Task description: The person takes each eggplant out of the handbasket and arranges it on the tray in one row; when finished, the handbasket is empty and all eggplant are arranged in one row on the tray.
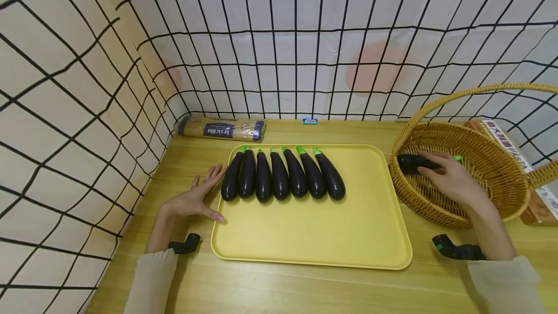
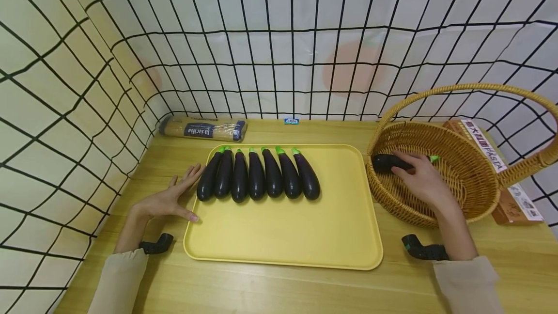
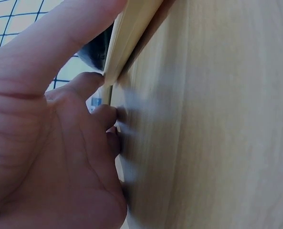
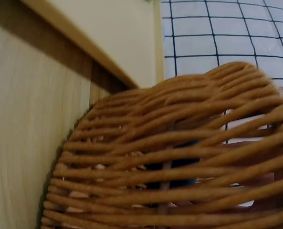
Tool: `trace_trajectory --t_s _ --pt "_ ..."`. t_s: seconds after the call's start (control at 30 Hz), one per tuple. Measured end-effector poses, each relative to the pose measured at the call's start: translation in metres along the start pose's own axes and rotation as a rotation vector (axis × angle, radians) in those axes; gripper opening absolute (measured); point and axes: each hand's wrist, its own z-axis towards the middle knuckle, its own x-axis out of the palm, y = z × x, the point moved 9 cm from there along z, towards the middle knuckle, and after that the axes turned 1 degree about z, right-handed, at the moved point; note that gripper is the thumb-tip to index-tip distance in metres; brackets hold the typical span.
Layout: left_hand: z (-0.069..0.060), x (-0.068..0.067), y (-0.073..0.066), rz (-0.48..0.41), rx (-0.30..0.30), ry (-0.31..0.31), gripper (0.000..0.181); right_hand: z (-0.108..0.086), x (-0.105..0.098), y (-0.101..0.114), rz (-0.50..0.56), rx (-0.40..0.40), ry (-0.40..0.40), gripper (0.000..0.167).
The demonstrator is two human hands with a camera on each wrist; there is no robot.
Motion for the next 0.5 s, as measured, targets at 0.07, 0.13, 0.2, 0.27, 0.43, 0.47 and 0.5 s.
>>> trace_trajectory --t_s 0.07,0.13,0.2,0.27,0.43,0.47,0.5 --pt "0.0001 0.0001 0.0006 0.003 -0.003 0.001 0.133 0.0016 -0.0004 -0.0007 -0.021 -0.006 -0.003 0.063" --pt "0.0004 0.0001 0.0013 0.003 -0.005 0.001 0.134 0.0033 -0.0006 -0.0017 -0.036 -0.010 0.001 0.062" --pt "0.0006 0.0002 0.0018 0.001 -0.006 0.002 0.134 0.0050 -0.0004 -0.0027 -0.045 -0.017 0.009 0.061" --pt "0.0008 0.0002 0.0021 0.000 -0.005 0.002 0.134 0.0067 -0.0004 -0.0040 -0.047 -0.018 0.014 0.060" --pt "0.0009 0.0001 0.0022 0.008 -0.002 -0.001 0.134 0.0092 -0.0023 -0.0063 -0.038 -0.021 0.001 0.059" --pt "0.0009 0.0002 0.0022 0.008 -0.003 -0.001 0.134 0.0094 -0.0029 -0.0067 -0.036 -0.018 -0.006 0.059" --pt "0.0009 0.0001 0.0023 0.008 -0.003 -0.001 0.134 0.0096 -0.0032 -0.0074 -0.032 -0.010 -0.011 0.060"
